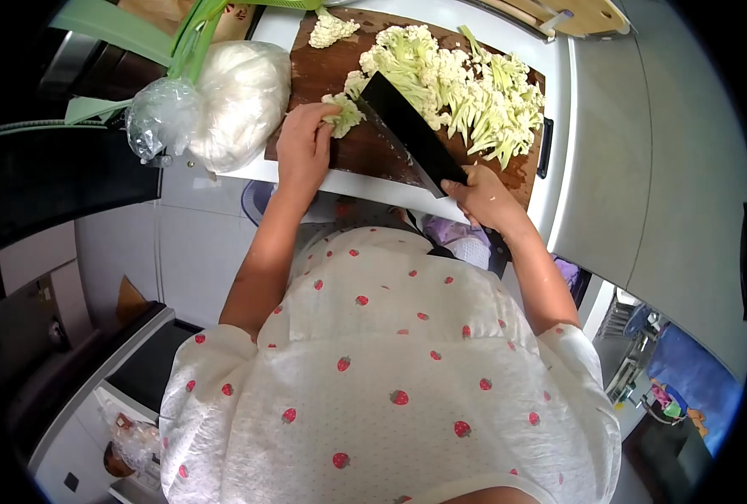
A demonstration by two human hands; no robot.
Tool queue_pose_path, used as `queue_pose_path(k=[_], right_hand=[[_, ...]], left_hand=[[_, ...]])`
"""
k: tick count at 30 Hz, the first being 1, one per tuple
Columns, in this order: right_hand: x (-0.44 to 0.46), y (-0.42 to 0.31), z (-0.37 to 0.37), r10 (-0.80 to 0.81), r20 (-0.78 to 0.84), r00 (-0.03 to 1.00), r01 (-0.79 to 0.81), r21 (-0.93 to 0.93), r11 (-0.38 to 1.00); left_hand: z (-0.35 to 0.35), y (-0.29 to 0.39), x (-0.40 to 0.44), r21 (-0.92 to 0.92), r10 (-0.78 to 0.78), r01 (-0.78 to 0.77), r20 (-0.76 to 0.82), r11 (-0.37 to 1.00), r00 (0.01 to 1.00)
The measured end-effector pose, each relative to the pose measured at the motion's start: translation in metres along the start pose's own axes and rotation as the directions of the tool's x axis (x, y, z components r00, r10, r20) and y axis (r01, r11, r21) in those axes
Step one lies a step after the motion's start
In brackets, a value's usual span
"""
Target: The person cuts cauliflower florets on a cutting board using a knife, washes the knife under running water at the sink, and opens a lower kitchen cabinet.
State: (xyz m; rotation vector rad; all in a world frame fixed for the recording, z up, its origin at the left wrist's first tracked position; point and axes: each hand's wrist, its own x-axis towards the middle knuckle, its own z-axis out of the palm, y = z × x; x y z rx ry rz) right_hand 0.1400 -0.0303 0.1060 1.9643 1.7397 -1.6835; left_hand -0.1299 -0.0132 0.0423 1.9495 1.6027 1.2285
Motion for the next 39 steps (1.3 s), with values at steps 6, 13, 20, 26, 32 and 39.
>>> queue_pose_path(k=[6, 13, 20, 26, 32, 39], right_hand=[[-0.004, 0.013, 0.019, -0.057, -0.097, 0.994, 0.055, -0.021, 0.998], [-0.005, 0.01, 0.023, -0.117, -0.116, 0.986, 0.108, -0.085, 0.991], [-0.033, -0.004, 0.013, -0.086, -0.134, 0.987, 0.081, -0.042, 0.996], [-0.053, -0.01, 0.004, -0.249, -0.167, 0.954, 0.211, -0.215, 0.953], [-0.052, -0.013, 0.004, -0.244, -0.144, 0.959, 0.196, -0.287, 0.938], [-0.04, -0.025, 0.01, -0.197, -0.129, 0.972, 0.152, -0.296, 0.943]], left_hand=[[0.009, -0.003, -0.008, -0.197, -0.197, 0.192, -0.009, 0.961, 0.98], [0.026, -0.009, -0.016, -0.128, -0.16, 0.155, -0.029, 0.98, 0.987], [0.028, -0.009, -0.04, -0.218, -0.37, 0.342, -0.102, 0.914, 0.924], [0.03, -0.005, -0.034, -0.151, -0.218, 0.198, -0.136, 0.969, 0.966], [0.033, -0.006, -0.033, -0.099, -0.223, 0.211, -0.124, 0.972, 0.967], [0.034, -0.004, -0.032, -0.068, -0.155, 0.146, -0.142, 0.987, 0.978]])
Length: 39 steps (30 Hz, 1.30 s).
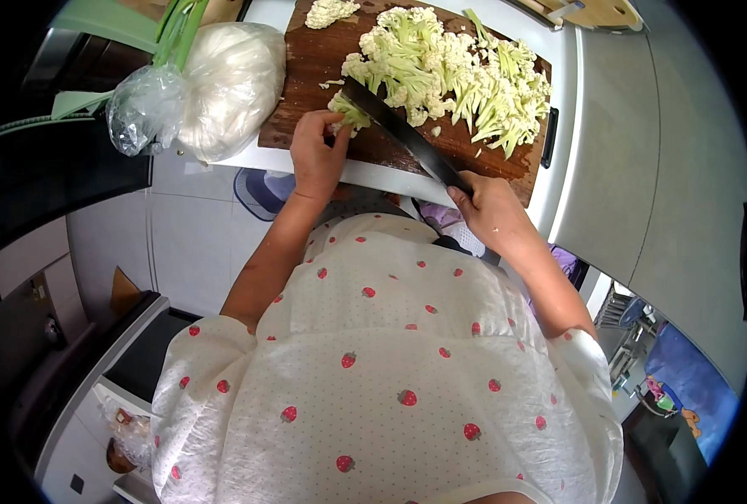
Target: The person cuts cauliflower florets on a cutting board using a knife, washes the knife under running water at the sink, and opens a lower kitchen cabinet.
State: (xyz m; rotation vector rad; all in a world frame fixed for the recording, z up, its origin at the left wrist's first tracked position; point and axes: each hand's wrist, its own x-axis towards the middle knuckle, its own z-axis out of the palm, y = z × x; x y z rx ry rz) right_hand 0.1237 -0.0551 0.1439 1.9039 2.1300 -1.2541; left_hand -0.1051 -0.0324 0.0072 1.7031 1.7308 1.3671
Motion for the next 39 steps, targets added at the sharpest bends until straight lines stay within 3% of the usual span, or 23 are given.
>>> queue_pose_path(k=[5, 7, 14, 18, 20, 23, 24, 26, 27, 30, 34, 36, 39], right_hand=[[0.011, -0.012, 0.002, -0.015, 0.02, 1.0, 0.016, -0.064, 0.998], [0.018, -0.014, 0.011, -0.119, -0.063, 0.991, 0.104, -0.195, 0.975], [0.064, -0.023, 0.039, -0.06, 0.013, 0.998, 0.06, -0.361, 0.931], [0.068, -0.008, 0.038, -0.088, -0.036, 0.995, 0.074, -0.289, 0.954], [0.062, 0.002, 0.029, -0.139, -0.123, 0.983, 0.127, -0.099, 0.987], [0.046, 0.012, 0.025, -0.142, -0.106, 0.984, 0.144, 0.016, 0.989], [0.04, 0.014, 0.024, -0.1, -0.089, 0.991, 0.106, 0.063, 0.992], [0.029, 0.015, 0.021, -0.065, -0.086, 0.994, 0.075, 0.114, 0.991], [0.024, 0.016, 0.019, -0.032, -0.08, 0.996, 0.045, 0.164, 0.985], [0.012, 0.017, 0.011, 0.048, -0.03, 0.998, -0.041, 0.193, 0.98], [0.0, 0.014, 0.003, 0.083, 0.013, 0.996, -0.084, 0.163, 0.983], [-0.003, 0.021, 0.006, -0.025, -0.051, 0.998, 0.026, 0.031, 0.999], [-0.006, 0.024, 0.003, -0.029, -0.058, 0.998, 0.024, -0.087, 0.996]], left_hand=[[-0.001, -0.006, -0.002, 0.025, 0.019, -0.019, 0.004, 0.999, 1.0], [-0.001, -0.008, -0.003, 0.044, 0.039, -0.039, 0.009, 0.998, 0.999], [-0.004, -0.004, -0.006, 0.121, 0.028, -0.034, 0.047, 0.992, 0.998], [-0.015, 0.002, 0.007, 0.19, 0.139, -0.132, -0.027, 0.973, 0.99], [-0.017, 0.0, 0.013, 0.257, 0.205, -0.186, -0.051, 0.948, 0.977], [-0.012, -0.004, 0.018, 0.249, 0.281, -0.312, 0.151, 0.917, 0.948], [-0.01, 0.001, 0.017, 0.248, 0.28, -0.31, 0.151, 0.918, 0.948], [-0.005, 0.012, 0.016, 0.018, 0.04, -0.043, 0.104, 0.999, 0.994], [-0.005, 0.012, 0.015, -0.027, 0.037, -0.035, 0.062, 0.999, 0.997], [-0.006, 0.002, 0.006, 0.074, 0.058, -0.056, -0.021, 0.996, 0.998], [-0.004, -0.008, 0.006, 0.117, 0.027, -0.031, 0.031, 0.993, 0.999], [-0.003, -0.005, 0.014, 0.166, -0.007, 0.006, 0.008, 0.986, 1.0], [-0.002, 0.0, 0.022, 0.155, -0.04, 0.035, 0.033, 0.987, 0.999]])
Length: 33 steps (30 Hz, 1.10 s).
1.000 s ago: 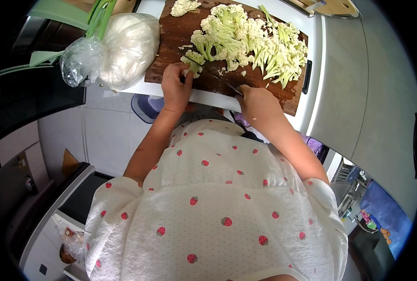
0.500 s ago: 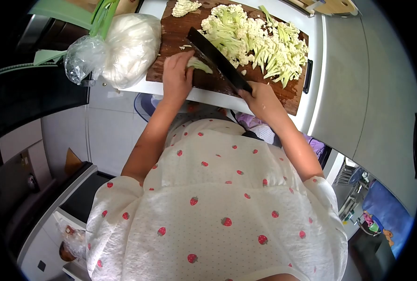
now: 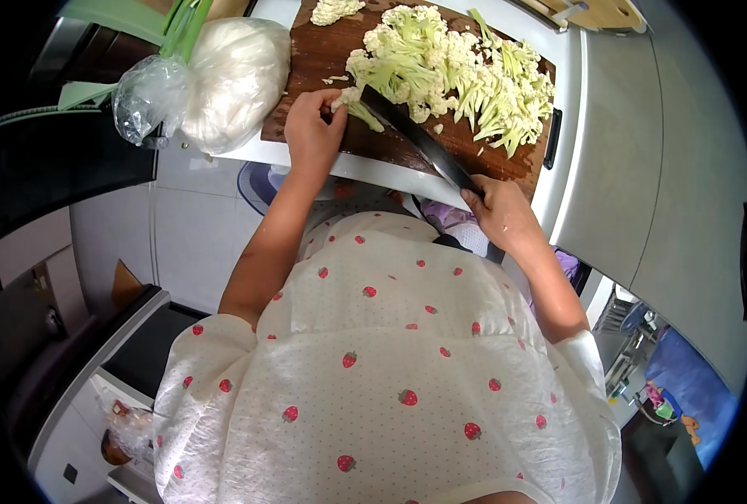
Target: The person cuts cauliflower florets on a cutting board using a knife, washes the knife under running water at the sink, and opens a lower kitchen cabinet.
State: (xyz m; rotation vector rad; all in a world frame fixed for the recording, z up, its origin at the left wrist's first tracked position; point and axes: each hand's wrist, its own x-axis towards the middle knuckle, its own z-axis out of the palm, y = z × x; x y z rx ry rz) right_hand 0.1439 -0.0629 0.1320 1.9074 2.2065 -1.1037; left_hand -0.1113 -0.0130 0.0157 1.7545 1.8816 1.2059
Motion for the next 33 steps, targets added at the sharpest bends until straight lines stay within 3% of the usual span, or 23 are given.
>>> queue_pose_path(k=[10, 13, 21, 24, 31, 33], right_hand=[[0.01, -0.014, 0.001, 0.053, 0.067, 0.996, -0.051, -0.029, 0.998], [0.007, -0.019, 0.003, 0.032, 0.001, 0.999, -0.032, -0.123, 0.992], [0.019, -0.024, 0.004, 0.032, 0.069, 0.997, -0.009, -0.313, 0.95], [0.032, -0.022, 0.011, 0.06, 0.098, 0.993, -0.017, -0.39, 0.921], [0.034, -0.006, 0.025, 0.032, -0.011, 0.999, -0.033, -0.223, 0.974], [0.029, 0.004, 0.024, -0.008, -0.047, 0.999, 0.007, -0.03, 1.0]], left_hand=[[-0.001, -0.001, -0.001, 0.07, -0.049, 0.045, 0.05, 0.997, 0.998], [0.001, -0.003, -0.003, -0.007, 0.005, -0.005, -0.02, 1.0, 1.0], [-0.007, 0.002, -0.007, 0.004, -0.086, 0.086, 0.066, 0.996, 0.994], [-0.005, -0.004, -0.012, -0.01, -0.042, 0.043, 0.057, 0.999, 0.997], [-0.009, -0.006, -0.013, 0.027, -0.071, 0.069, 0.083, 0.997, 0.994], [-0.011, 0.001, -0.012, 0.037, -0.078, 0.075, 0.111, 0.997, 0.991]])
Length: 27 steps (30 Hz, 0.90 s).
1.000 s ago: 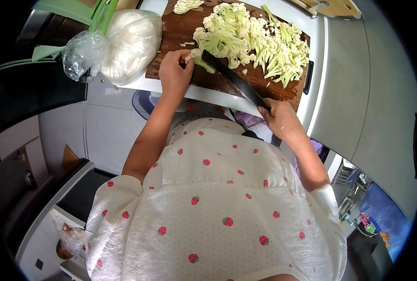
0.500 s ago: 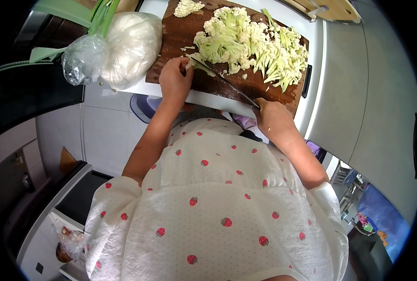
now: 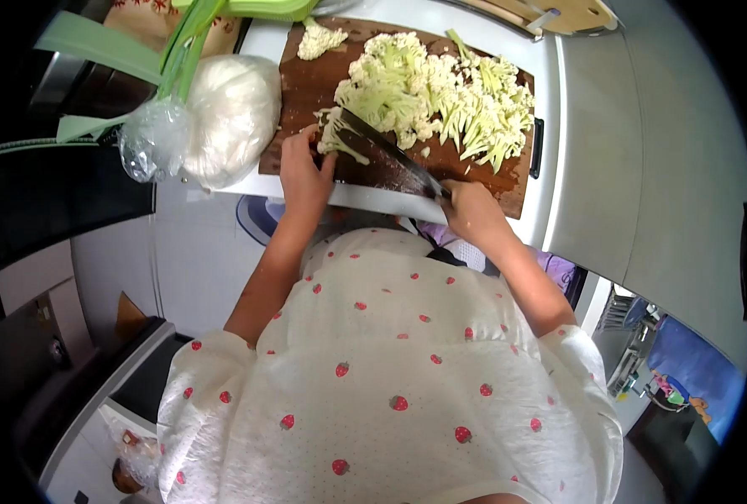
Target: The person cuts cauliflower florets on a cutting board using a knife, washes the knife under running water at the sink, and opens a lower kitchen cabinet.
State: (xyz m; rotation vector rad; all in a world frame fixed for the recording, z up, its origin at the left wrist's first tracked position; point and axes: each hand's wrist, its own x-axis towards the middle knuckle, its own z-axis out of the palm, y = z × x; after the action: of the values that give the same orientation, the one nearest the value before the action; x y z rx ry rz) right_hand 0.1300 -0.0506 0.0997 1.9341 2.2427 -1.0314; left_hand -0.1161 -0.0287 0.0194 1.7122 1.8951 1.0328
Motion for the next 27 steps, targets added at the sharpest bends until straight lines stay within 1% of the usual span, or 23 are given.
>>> queue_pose_path(k=[1, 2, 4, 5, 6, 8, 9, 10, 12, 13, 14, 15, 17, 18, 19, 20, 21, 22, 23, 24, 25, 26, 27], right_hand=[[-0.007, 0.003, -0.002, -0.066, -0.048, 0.997, 0.068, 0.057, 0.996], [-0.013, 0.002, -0.005, -0.071, -0.065, 0.995, 0.075, 0.059, 0.995], [-0.027, 0.0, -0.015, 0.083, 0.029, 0.996, -0.088, 0.219, 0.972], [-0.034, 0.004, -0.014, 0.078, -0.013, 0.997, -0.072, 0.257, 0.964], [-0.038, 0.007, -0.015, 0.087, -0.03, 0.996, -0.076, 0.266, 0.961], [-0.049, 0.012, -0.017, 0.114, -0.086, 0.99, -0.083, 0.302, 0.95], [-0.056, 0.014, -0.018, 0.137, -0.107, 0.985, -0.097, 0.315, 0.944], [-0.062, 0.014, -0.02, 0.169, -0.135, 0.976, -0.116, 0.335, 0.935], [-0.072, 0.015, -0.022, 0.213, -0.174, 0.961, -0.138, 0.365, 0.921], [-0.077, 0.016, -0.023, 0.277, -0.166, 0.946, -0.189, 0.411, 0.892], [-0.081, 0.017, -0.023, 0.339, -0.154, 0.928, -0.237, 0.457, 0.857], [-0.084, 0.021, -0.02, 0.354, -0.164, 0.921, -0.244, 0.465, 0.851], [-0.089, 0.031, -0.01, 0.338, -0.297, 0.893, -0.185, 0.444, 0.877], [-0.092, 0.03, -0.012, 0.348, -0.3, 0.888, -0.191, 0.448, 0.874], [-0.095, 0.027, -0.016, 0.382, -0.282, 0.88, -0.207, 0.496, 0.843], [-0.096, 0.025, -0.017, 0.407, -0.259, 0.876, -0.218, 0.54, 0.813], [-0.096, 0.027, -0.015, 0.392, -0.254, 0.884, -0.208, 0.538, 0.817], [-0.098, 0.032, -0.011, 0.42, -0.257, 0.87, -0.233, 0.536, 0.811], [-0.1, 0.036, -0.007, 0.45, -0.26, 0.854, -0.26, 0.536, 0.803], [-0.101, 0.036, -0.006, 0.441, -0.253, 0.861, -0.254, 0.537, 0.804], [-0.102, 0.036, -0.004, 0.48, -0.238, 0.844, -0.279, 0.569, 0.773], [-0.103, 0.036, -0.003, 0.521, -0.219, 0.825, -0.306, 0.601, 0.738], [-0.103, 0.036, -0.002, 0.512, -0.226, 0.829, -0.287, 0.613, 0.736]], left_hand=[[0.001, 0.0, 0.005, 0.002, 0.016, -0.016, -0.009, 1.0, 1.0], [0.002, 0.001, 0.01, 0.024, 0.022, -0.022, 0.004, 0.999, 1.0], [0.009, 0.005, 0.017, 0.06, 0.035, -0.037, 0.041, 0.998, 0.999], [0.015, 0.008, 0.024, -0.041, 0.022, -0.02, 0.052, 0.999, 0.998], [0.019, 0.008, 0.031, -0.043, 0.043, -0.04, 0.058, 0.998, 0.997], [0.031, 0.012, 0.043, -0.149, 0.006, -0.001, 0.034, 0.989, 0.999], [0.028, 0.024, 0.047, -0.165, 0.043, -0.049, -0.037, 0.985, 0.998], [0.025, 0.031, 0.052, -0.217, 0.057, -0.055, 0.004, 0.975, 0.998], [0.025, 0.048, 0.061, -0.239, 0.175, -0.161, 0.042, 0.958, 0.984], [0.03, 0.055, 0.066, -0.246, 0.192, -0.174, 0.051, 0.954, 0.98], [0.038, 0.062, 0.073, -0.233, 0.24, -0.217, 0.075, 0.948, 0.968], [0.047, 0.07, 0.08, -0.223, 0.287, -0.26, 0.099, 0.94, 0.953], [0.066, 0.086, 0.092, -0.273, 0.341, -0.296, 0.134, 0.915, 0.93], [0.073, 0.096, 0.096, -0.313, 0.378, -0.317, 0.156, 0.895, 0.913], [0.075, 0.108, 0.098, -0.324, 0.379, -0.3, 0.217, 0.897, 0.9], [0.076, 0.112, 0.102, -0.319, 0.376, -0.299, 0.214, 0.899, 0.902], [0.076, 0.112, 0.109, -0.263, 0.485, -0.45, 0.081, 0.853, 0.871], [0.075, 0.109, 0.115, -0.182, 0.587, -0.584, -0.041, 0.791, 0.808], [0.069, 0.096, 0.125, -0.063, 0.496, -0.499, -0.059, 0.864, 0.866], [0.06, 0.082, 0.132, -0.04, 0.362, -0.366, -0.09, 0.93, 0.928], [0.051, 0.063, 0.142, 0.135, 0.375, -0.36, -0.105, 0.923, 0.921], [0.045, 0.043, 0.149, 0.305, 0.39, -0.342, -0.114, 0.889, 0.914], [0.044, 0.03, 0.151, 0.313, 0.39, -0.34, -0.111, 0.887, 0.914]])
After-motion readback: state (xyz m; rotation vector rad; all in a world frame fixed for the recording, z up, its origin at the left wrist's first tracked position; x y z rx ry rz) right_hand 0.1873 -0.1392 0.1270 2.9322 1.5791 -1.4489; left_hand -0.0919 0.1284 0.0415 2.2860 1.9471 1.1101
